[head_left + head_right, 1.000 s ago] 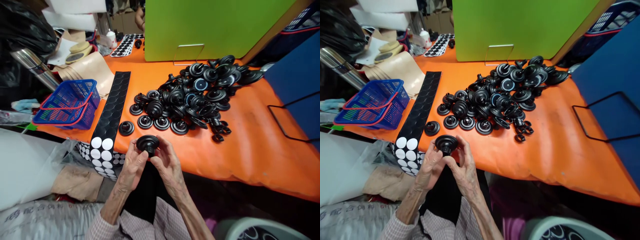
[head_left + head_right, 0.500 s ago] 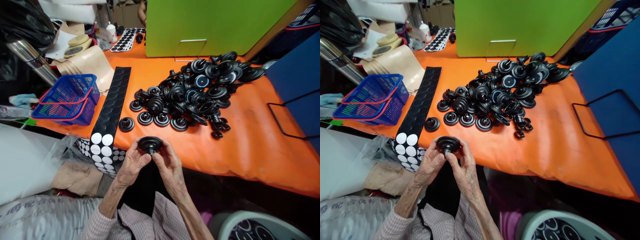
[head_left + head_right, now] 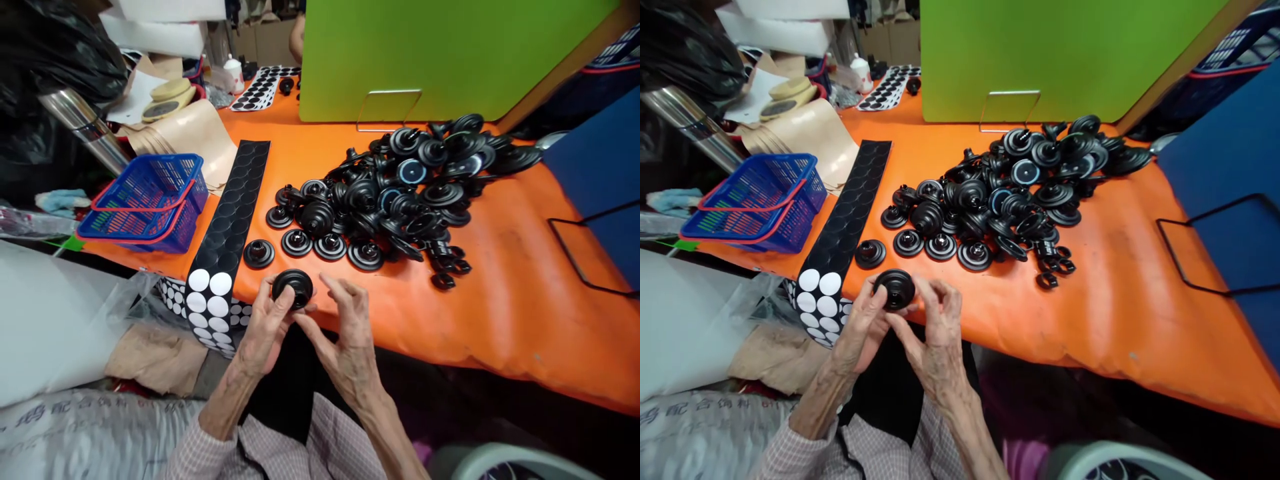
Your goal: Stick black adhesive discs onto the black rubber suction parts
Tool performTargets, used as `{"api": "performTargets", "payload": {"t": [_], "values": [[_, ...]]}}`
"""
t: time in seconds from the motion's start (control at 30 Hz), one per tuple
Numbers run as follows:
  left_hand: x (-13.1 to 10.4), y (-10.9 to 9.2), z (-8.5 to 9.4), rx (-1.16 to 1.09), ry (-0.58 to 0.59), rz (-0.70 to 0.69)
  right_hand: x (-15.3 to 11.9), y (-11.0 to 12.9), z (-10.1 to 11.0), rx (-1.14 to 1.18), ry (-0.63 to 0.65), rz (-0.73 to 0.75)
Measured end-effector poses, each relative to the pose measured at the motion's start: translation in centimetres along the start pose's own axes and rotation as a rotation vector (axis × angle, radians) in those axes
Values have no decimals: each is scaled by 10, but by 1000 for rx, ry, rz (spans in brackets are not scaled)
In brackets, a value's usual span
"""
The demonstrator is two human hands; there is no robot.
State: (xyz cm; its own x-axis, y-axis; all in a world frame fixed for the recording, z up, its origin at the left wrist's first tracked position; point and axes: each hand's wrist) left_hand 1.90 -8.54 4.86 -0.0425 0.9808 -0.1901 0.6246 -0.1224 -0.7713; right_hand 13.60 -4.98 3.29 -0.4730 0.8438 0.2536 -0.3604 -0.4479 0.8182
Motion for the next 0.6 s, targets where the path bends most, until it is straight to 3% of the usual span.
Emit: {"api": "performTargets", "payload": {"t": [0.13,0.23,0.4,0.6], "values": [[2,0,3,-5,-21,14,4,1,0,-234,76,176],[3,-1,5,5,-22,73,5,5,12,-216,124,268],[2,0,5,-24,-74,97,0,3,34,-61,89,101],[1,10,-3,121,-64,23,-12,-4,16,25,75,34]]}}
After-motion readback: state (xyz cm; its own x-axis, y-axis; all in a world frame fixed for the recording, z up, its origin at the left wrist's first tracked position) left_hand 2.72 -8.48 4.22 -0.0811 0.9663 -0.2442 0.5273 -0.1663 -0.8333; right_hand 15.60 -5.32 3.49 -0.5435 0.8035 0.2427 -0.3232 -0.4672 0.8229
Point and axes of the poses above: each hand's wrist, its own x-axis towards the middle knuckle, its own z-axis out of the back of the hand, y = z × x, and after that the axes turned 13 degrees about y, right-handed
